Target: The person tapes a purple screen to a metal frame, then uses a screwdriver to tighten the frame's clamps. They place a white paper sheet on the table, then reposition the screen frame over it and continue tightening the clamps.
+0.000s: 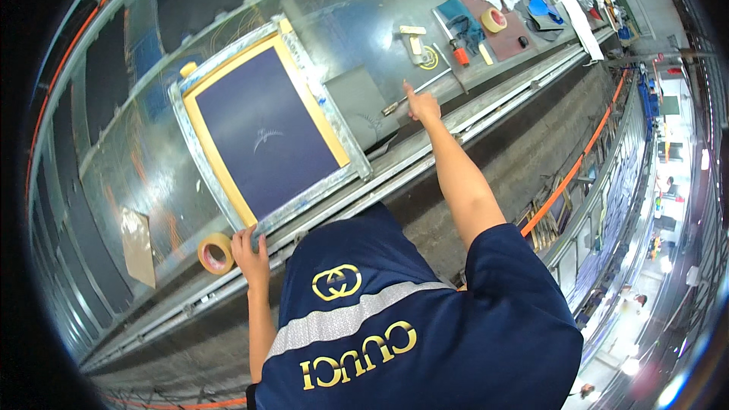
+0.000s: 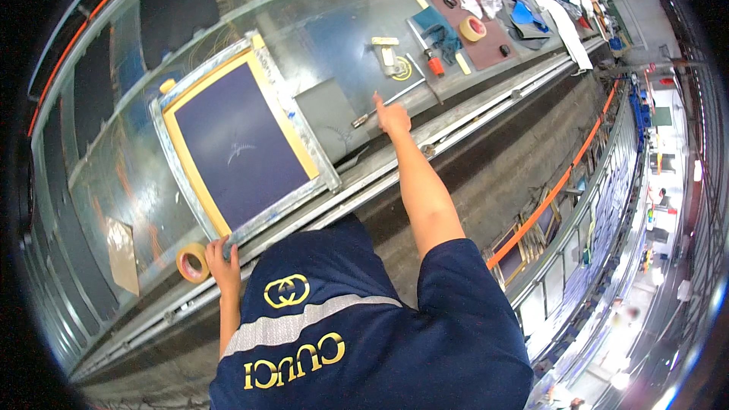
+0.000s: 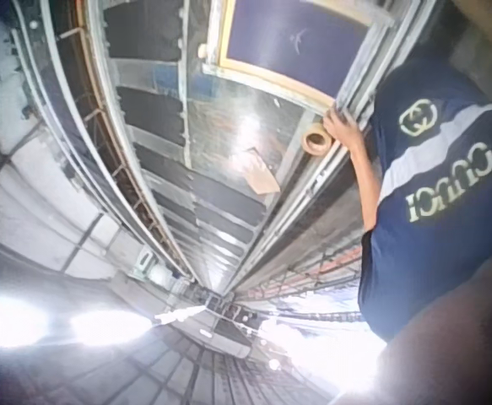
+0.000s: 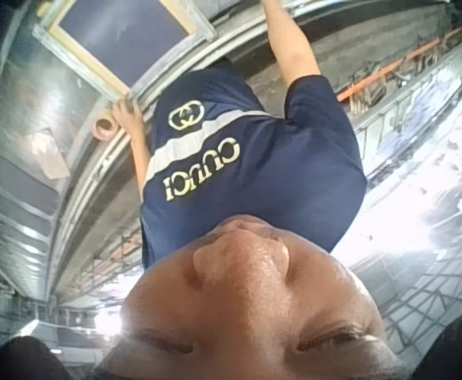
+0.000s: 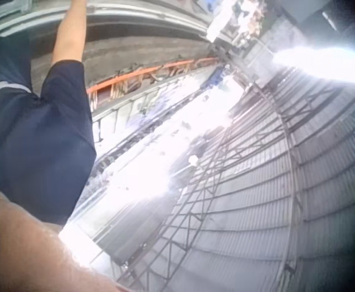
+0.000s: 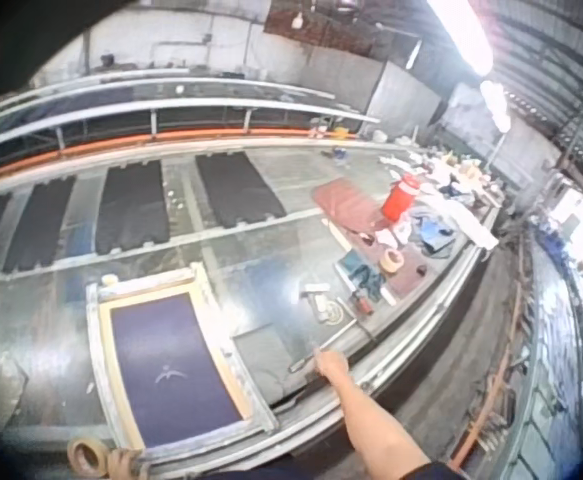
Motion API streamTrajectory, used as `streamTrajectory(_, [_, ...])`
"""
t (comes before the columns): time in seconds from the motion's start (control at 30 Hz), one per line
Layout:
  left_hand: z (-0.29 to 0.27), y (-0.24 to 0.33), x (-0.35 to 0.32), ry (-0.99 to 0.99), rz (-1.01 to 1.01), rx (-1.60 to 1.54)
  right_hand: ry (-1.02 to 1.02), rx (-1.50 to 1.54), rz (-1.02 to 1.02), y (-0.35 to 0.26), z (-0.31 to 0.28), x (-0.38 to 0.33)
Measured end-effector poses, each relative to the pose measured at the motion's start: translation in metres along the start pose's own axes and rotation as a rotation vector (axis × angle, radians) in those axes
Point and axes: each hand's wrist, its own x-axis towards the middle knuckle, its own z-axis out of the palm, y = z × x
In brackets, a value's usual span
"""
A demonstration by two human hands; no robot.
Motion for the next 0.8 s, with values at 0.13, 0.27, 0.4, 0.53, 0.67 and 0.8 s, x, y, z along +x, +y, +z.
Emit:
streamTrajectory(0.13, [0.009,0.027,0.036,0.019,0.07,-0.094,0.176,0.337,-0.095,0.029,0.025,0.044])
streamTrajectory(0.27, [0.012,0.079,0.076,0.079,0.191,-0.146,0.46,0.832,-0.195,0.03,0.012,-0.021])
streamTrajectory(0.4, [0.024,0.158,0.116,0.097,0.451,-0.215,-0.038,0.854,-0.429,0.006,-0.027,-0.201])
streamTrajectory(0.53, [0.012,0.209,0.144,0.072,0.694,-0.076,-0.638,0.847,-0.515,-0.034,-0.043,-0.317])
streamTrajectory(0.67, [-0.038,0.176,0.14,0.028,0.608,-0.028,-1.123,0.877,-0.545,-0.052,-0.039,-0.328])
streamTrajectory(0.8, [-0.096,0.117,0.095,0.162,0.452,0.039,-0.788,0.759,-0.59,-0.067,0.018,-0.255])
